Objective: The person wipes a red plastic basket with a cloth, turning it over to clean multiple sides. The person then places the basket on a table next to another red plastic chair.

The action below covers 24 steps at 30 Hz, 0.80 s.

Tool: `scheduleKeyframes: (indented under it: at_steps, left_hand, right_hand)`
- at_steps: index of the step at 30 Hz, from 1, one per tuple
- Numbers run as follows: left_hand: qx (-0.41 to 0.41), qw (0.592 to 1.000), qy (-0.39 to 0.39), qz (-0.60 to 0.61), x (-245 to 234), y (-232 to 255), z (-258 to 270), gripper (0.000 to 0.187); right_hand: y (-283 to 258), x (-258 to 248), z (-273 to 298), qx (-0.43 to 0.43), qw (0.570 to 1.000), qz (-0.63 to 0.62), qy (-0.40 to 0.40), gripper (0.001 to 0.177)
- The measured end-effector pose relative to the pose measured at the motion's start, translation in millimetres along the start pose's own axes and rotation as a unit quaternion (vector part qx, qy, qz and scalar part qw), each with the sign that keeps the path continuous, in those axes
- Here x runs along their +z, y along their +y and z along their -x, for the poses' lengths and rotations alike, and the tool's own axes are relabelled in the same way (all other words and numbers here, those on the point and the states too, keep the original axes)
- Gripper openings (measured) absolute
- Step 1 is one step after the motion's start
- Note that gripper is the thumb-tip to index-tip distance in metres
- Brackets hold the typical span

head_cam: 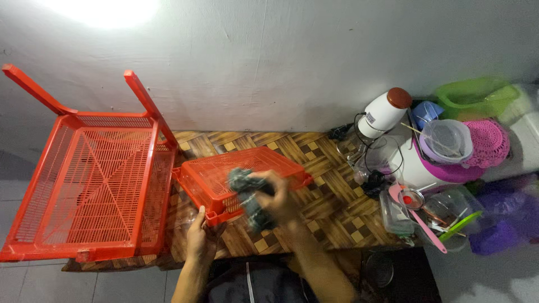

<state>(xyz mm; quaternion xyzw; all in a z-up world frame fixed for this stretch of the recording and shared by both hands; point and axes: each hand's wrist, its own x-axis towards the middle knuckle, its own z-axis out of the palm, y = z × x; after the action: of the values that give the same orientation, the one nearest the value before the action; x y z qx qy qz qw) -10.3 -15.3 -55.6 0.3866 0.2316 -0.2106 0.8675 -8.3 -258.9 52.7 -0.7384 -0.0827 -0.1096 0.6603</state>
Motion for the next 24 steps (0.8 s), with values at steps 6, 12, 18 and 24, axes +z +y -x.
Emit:
scheduleKeyframes:
  at_steps: [6, 12, 18, 24]
  left_hand:
    - [0.026, 0.997, -0.033, 0.060, -4.5, -9.0, -10.5, 0.035]
    - [0.010, 0.997, 0.030, 0.064, 9.8, 9.9, 9.1, 0.042]
    - [0.006, 0.997, 0.024, 0.076, 10.6, 12.0, 7.6, 0.041]
    - [-0.026, 0.999, 0.004, 0.022, 20.3, 4.0, 13.3, 0.044]
  right_hand:
    - [7.6, 74.7, 21.8, -0.125, 0.951, 0.273, 0.077, 0.034]
    - [77.0, 4.8, 6.4, 0.031, 0.917, 0.372, 0.144, 0.042]
    - [115.0, -88.1, -4.5, 0.047, 0.881, 0.423, 0.208, 0.038]
    - [175.1, -160.0, -8.8, 0.117, 0.924, 0.283, 0.229, 0.030]
